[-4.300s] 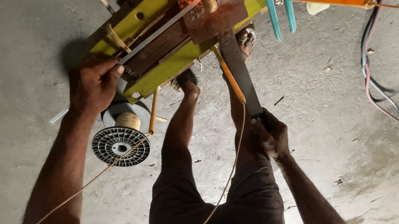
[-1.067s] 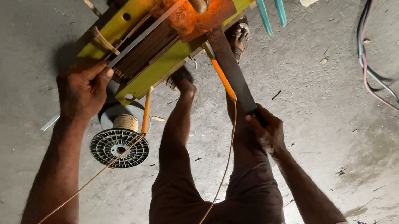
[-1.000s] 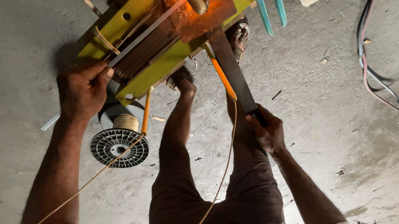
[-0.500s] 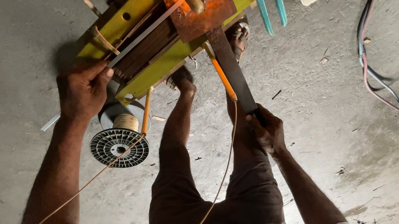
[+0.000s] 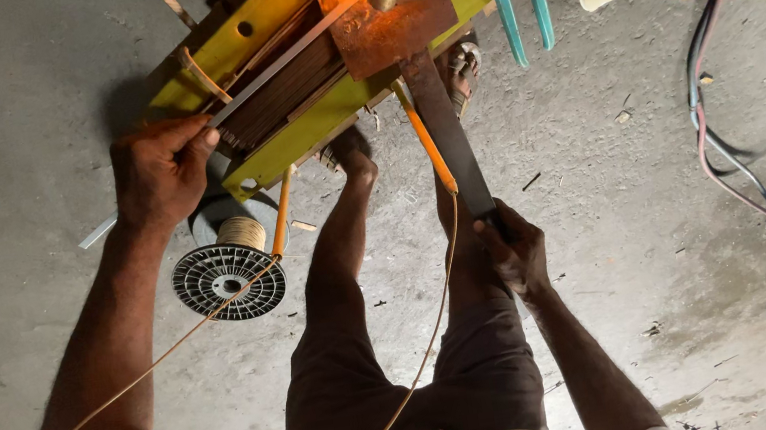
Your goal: The person stands at a workshop jig with a gas burner and holds a thin stick with its tip in the burner flame, heating it while holding a flat metal blade in the other hand. They reposition the stick in the flame repeatedly and adjust it against the jig, with a spool of cord or wire mounted beside the work area.
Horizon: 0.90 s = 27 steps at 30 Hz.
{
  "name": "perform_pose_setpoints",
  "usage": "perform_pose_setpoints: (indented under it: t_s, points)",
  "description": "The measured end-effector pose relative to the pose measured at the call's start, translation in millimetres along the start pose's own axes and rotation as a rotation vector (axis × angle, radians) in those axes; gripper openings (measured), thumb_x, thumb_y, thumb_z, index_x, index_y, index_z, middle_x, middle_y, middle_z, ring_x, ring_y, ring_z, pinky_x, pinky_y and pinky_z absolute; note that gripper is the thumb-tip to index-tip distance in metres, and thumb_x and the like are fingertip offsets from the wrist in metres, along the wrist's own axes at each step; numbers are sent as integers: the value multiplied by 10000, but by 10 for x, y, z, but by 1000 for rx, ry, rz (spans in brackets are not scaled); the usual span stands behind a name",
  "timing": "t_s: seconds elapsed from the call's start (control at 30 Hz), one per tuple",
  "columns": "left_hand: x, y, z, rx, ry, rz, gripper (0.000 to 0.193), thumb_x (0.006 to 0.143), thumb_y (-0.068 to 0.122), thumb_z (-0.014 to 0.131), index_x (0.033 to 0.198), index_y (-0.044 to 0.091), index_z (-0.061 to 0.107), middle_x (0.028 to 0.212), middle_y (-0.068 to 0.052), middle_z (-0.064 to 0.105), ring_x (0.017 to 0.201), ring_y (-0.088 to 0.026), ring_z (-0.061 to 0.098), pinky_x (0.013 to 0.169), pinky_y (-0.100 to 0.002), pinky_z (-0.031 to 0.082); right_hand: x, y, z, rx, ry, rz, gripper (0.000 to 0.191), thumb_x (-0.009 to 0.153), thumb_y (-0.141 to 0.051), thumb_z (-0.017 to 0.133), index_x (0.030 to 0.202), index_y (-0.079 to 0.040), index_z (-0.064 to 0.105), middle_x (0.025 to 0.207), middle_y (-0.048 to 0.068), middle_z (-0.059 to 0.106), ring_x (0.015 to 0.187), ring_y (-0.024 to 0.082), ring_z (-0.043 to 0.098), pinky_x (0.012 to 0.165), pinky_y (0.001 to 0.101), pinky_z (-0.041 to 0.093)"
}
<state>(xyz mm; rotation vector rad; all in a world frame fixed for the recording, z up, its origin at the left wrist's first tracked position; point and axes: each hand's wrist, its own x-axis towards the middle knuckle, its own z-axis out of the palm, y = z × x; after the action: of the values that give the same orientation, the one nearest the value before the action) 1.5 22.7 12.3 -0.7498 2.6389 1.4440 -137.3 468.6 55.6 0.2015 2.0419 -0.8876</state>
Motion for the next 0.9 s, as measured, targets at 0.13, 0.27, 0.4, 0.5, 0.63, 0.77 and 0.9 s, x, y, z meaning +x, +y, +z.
perform_pose_setpoints:
  t_s: [0.13, 0.27, 0.4, 0.5, 0.63, 0.77, 0.9]
  points:
    - [-5, -18, 24, 15, -11, -41, 232, 1073, 195, 715, 1227, 26, 754, 1001, -146, 758, 863, -233, 743, 732, -343, 574, 0, 6, -2, 8, -13, -54, 380, 964, -280, 717, 1251, -32, 704, 780, -31, 610, 691, 33, 519, 593, 238, 442]
    - [-15, -42, 36, 22, -26, -96, 231, 1065, 196, 708, 1240, 54, 757, 986, -143, 754, 843, -219, 742, 728, -344, 565, 3, -5, 5, -5, 8, -64, 403, 952, -290, 709, 1269, -41, 693, 774, -3, 634, 673, 43, 544, 581, 253, 466]
    - [-18, -51, 35, 37, -17, -61, 217, 1070, 199, 716, 1230, 57, 756, 985, -141, 748, 851, -221, 733, 732, -346, 562, 4, -43, -10, -154, 13, -104, 393, 957, -320, 692, 1240, -48, 693, 757, 20, 654, 643, 56, 584, 567, 259, 487]
    - [-12, -42, 32, 17, -20, -59, 218, 1074, 193, 712, 1233, 48, 751, 974, -136, 742, 841, -223, 729, 730, -345, 560, 13, -60, -17, -150, 6, -95, 386, 960, -315, 692, 1232, -42, 693, 765, 26, 655, 651, 59, 578, 572, 260, 485]
    - [-9, -27, 28, 52, -3, -36, 211, 1062, 177, 728, 1219, 40, 758, 997, -139, 744, 839, -235, 724, 725, -348, 564, 16, -25, -5, -118, 15, -111, 368, 971, -292, 699, 1236, -36, 696, 788, 8, 645, 675, 47, 544, 577, 254, 467]
    - [-10, -31, 30, 72, -3, -58, 202, 1047, 167, 750, 1190, 25, 758, 998, -150, 746, 842, -243, 728, 728, -354, 567, 22, 44, 2, -63, 18, -53, 401, 952, -274, 714, 1279, -43, 691, 768, -1, 642, 677, 33, 535, 576, 243, 457]
    - [-7, -39, 33, 56, -3, -69, 222, 1043, 172, 754, 1201, 17, 754, 999, -158, 747, 846, -242, 736, 720, -346, 570, 32, 87, 1, 31, 2, -68, 418, 956, -268, 736, 1292, -23, 693, 817, -4, 643, 728, 28, 521, 612, 235, 448]
